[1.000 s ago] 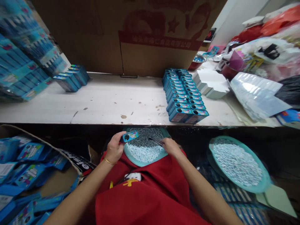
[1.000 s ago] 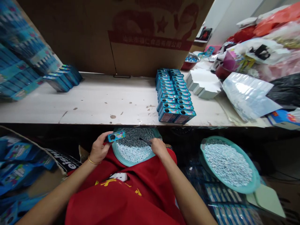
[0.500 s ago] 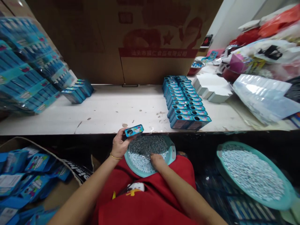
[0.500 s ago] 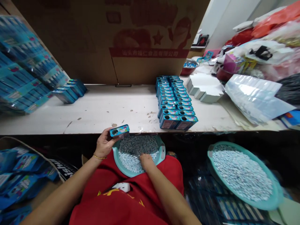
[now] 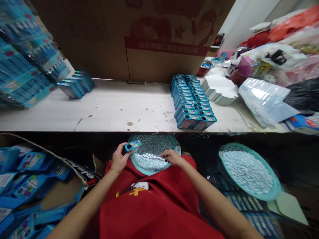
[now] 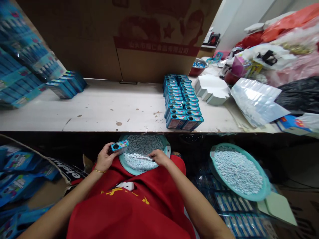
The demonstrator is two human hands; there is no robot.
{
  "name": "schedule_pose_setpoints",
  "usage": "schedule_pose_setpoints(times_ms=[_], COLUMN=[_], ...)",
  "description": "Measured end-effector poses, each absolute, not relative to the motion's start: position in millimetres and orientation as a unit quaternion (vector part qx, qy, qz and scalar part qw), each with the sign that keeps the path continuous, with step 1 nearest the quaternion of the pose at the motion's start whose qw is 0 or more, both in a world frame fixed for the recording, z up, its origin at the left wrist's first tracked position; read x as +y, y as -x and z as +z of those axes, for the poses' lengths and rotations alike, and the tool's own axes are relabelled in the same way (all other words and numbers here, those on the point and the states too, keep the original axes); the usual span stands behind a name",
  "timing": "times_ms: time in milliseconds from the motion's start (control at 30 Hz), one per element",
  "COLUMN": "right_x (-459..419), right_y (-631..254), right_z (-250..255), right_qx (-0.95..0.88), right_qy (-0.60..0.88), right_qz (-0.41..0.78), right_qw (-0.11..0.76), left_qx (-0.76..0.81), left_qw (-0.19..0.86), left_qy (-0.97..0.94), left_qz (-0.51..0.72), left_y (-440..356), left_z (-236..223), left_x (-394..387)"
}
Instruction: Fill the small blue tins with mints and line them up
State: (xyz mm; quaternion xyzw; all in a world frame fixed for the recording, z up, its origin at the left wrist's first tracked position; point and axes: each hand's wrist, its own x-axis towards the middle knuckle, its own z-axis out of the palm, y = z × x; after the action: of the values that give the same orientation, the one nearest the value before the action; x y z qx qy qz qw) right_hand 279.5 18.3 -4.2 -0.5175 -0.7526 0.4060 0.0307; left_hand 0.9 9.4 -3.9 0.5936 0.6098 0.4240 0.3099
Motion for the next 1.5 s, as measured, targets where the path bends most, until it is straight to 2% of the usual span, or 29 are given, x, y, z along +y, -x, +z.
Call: schedule_pose_setpoints(times_ms=[133, 300, 400, 733, 800, 900, 1033, 1167, 1300, 1400, 1500], right_x=[23.8, 25.4, 25.8, 26.9, 24.4, 21.3, 20.4, 12.5, 2.5, 2.4, 4.1], right_y=[-273.4, -236.8, -228.5, -275.8, -282.3, -281.6, -263.6, -244.7, -241.9, -246.4, -251.3], right_z=[56.3, 99.6, 100.6, 47.1, 34.7, 11.3, -21.3, -48.9, -81.4, -104.9, -117.7], right_qx=[-0.792, -0.82, -0.82, -0.784, -0.765, -0.743, -0.712, -0.726, -0.749, -0.727, -0.65], right_qy=[0.505, 0.54, 0.545, 0.515, 0.535, 0.611, 0.672, 0.647, 0.601, 0.603, 0.635], right_qz=[0.337, 0.183, 0.163, 0.328, 0.338, 0.268, 0.205, 0.232, 0.276, 0.32, 0.397], right_qw=[0.056, -0.052, -0.065, 0.112, 0.116, 0.06, 0.01, 0.03, 0.043, 0.08, 0.133], left_qx=[0.587, 0.561, 0.559, 0.581, 0.585, 0.578, 0.559, 0.538, 0.557, 0.56, 0.62], left_qw=[0.289, 0.278, 0.268, 0.257, 0.264, 0.272, 0.269, 0.277, 0.299, 0.249, 0.175], left_qy=[-0.648, -0.685, -0.692, -0.678, -0.667, -0.645, -0.593, -0.578, -0.597, -0.589, -0.535], left_qz=[0.388, 0.372, 0.369, 0.369, 0.379, 0.418, 0.514, 0.548, 0.494, 0.526, 0.546], left_y=[-13.1, -26.9, -26.9, -13.5, -7.3, -0.6, -10.5, -37.4, -45.6, -20.3, 49.9], left_z=[-12.4, -14.5, -12.6, -2.4, 9.7, 38.2, 72.2, 79.9, 67.8, 56.6, 50.0], left_x=[9.8, 9.4, 8.9, 5.5, -1.3, -3.0, 38.0, 109.7, 152.6, 137.5, 78.3])
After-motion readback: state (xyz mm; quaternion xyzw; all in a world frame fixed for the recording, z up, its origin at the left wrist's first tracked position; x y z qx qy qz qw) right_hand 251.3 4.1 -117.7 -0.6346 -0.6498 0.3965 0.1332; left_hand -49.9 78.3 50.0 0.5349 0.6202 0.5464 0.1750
